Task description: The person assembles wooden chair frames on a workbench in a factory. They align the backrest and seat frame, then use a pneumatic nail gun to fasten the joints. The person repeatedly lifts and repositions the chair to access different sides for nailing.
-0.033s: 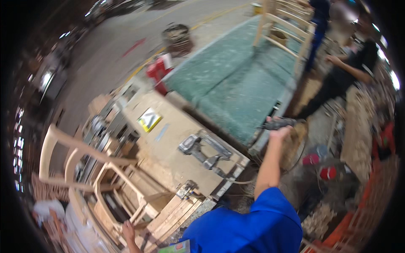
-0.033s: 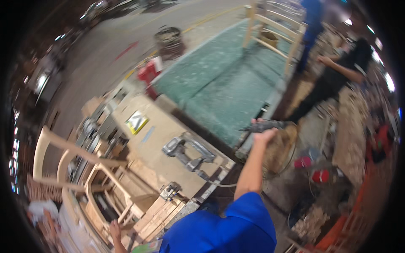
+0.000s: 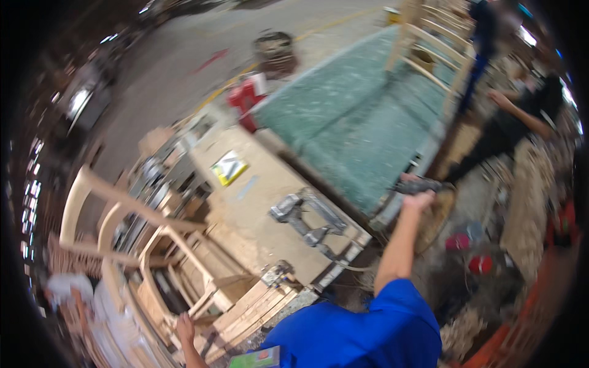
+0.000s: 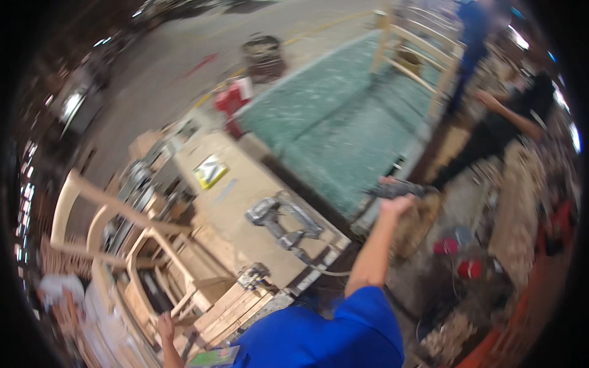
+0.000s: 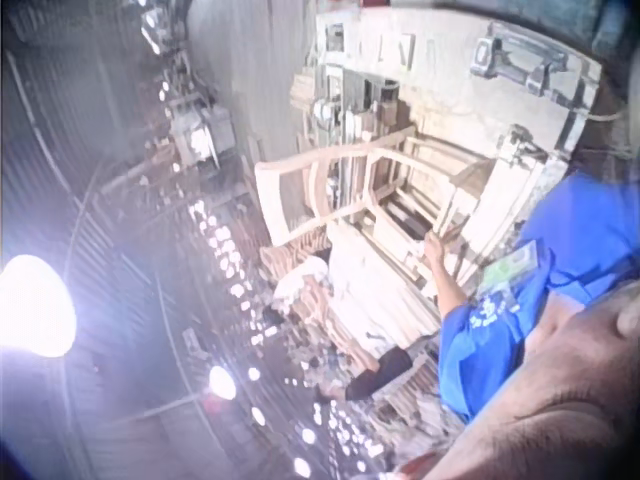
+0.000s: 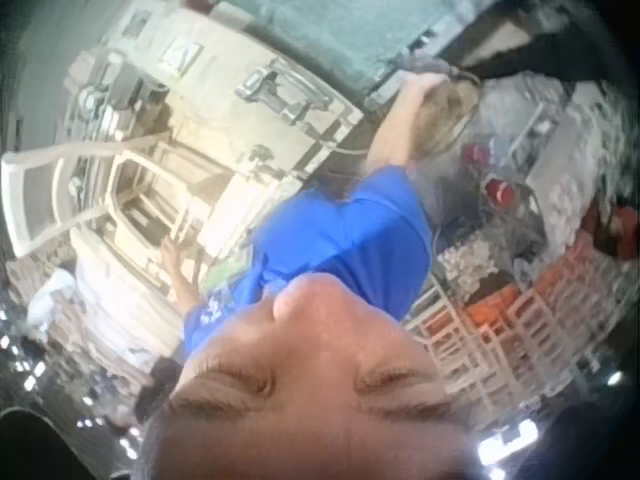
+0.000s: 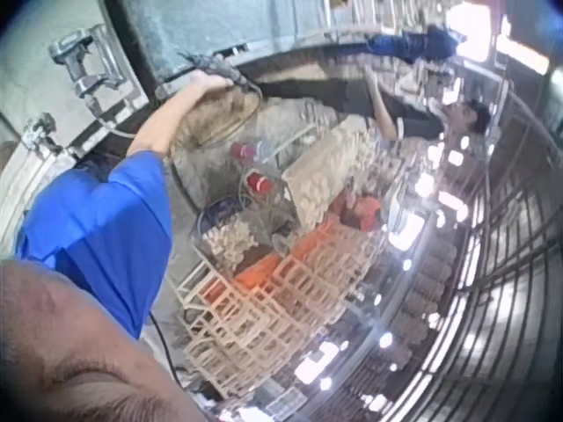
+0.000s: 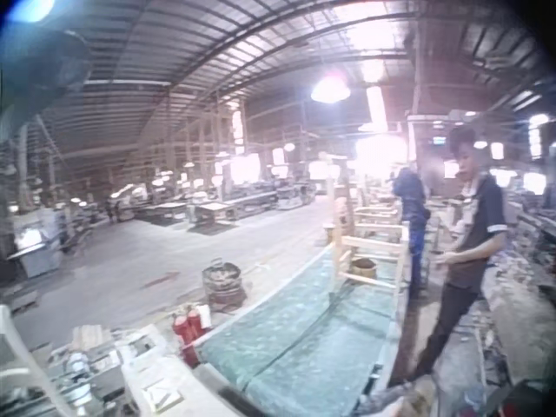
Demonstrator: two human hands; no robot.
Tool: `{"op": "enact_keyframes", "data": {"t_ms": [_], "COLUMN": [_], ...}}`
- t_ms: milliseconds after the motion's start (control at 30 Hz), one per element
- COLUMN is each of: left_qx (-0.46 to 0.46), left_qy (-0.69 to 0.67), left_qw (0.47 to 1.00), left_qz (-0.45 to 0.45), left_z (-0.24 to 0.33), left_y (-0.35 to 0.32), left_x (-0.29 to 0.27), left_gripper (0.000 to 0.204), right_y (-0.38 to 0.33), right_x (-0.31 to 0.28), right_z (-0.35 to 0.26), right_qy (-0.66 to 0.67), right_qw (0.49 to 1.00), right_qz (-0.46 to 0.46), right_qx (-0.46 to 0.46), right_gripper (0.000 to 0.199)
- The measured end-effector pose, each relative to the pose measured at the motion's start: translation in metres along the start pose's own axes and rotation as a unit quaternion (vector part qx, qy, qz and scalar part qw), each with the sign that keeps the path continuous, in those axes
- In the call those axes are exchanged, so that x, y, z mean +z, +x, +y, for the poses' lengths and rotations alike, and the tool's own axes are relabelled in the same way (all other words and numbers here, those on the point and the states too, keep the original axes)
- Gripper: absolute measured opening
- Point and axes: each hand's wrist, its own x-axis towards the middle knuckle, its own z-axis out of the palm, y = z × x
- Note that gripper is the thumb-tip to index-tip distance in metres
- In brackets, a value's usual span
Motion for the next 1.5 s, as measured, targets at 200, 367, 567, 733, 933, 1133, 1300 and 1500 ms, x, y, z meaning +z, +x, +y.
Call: {"op": "enact_keyframes", "data": {"t_ms": [200,367,567,733,933,1133,1300,1500], "left_qx": [-0.105,0.015,-0.073,-0.094,-0.085,-0.106,-0.035,-0.058], "left_qy": [0.055,-0.065,-0.114,-0.133,-0.101,-0.167,-0.212,-0.375], "left_qw": [0.993,0.997,0.990,0.982,0.986,0.972,0.965,0.915], "left_qz": [-0.005,0.043,0.037,0.090,0.097,0.127,0.152,0.136], "left_z": [-0.012,0.038,0.022,0.017,0.017,0.003,0.013,-0.009], "left_y": [-0.040,0.069,0.028,0.002,0.009,0.011,0.066,0.088], "left_x": [-0.030,0.007,0.022,0.038,0.023,0.066,0.071,0.103], "left_gripper": [0.045,0.037,0.031,0.027,0.027,0.028,0.029,0.029], "right_y": [0.037,0.107,0.144,0.167,0.160,0.120,0.008,-0.281], "right_x": [0.000,0.042,0.133,0.192,0.214,0.291,0.211,0.167], "right_z": [0.024,-0.111,-0.104,-0.079,-0.100,-0.096,-0.003,0.196], "right_qy": [0.225,0.312,0.110,0.028,-0.002,-0.194,-0.423,-0.588], "right_qw": [0.958,0.932,0.991,0.996,0.999,0.977,0.880,0.616], "right_qz": [-0.038,-0.147,-0.038,-0.038,-0.022,-0.084,-0.143,-0.519], "right_qx": [0.174,0.117,0.065,0.070,0.039,-0.034,-0.159,0.070], "right_gripper": [0.040,0.040,0.043,0.047,0.051,0.058,0.048,0.036]}}
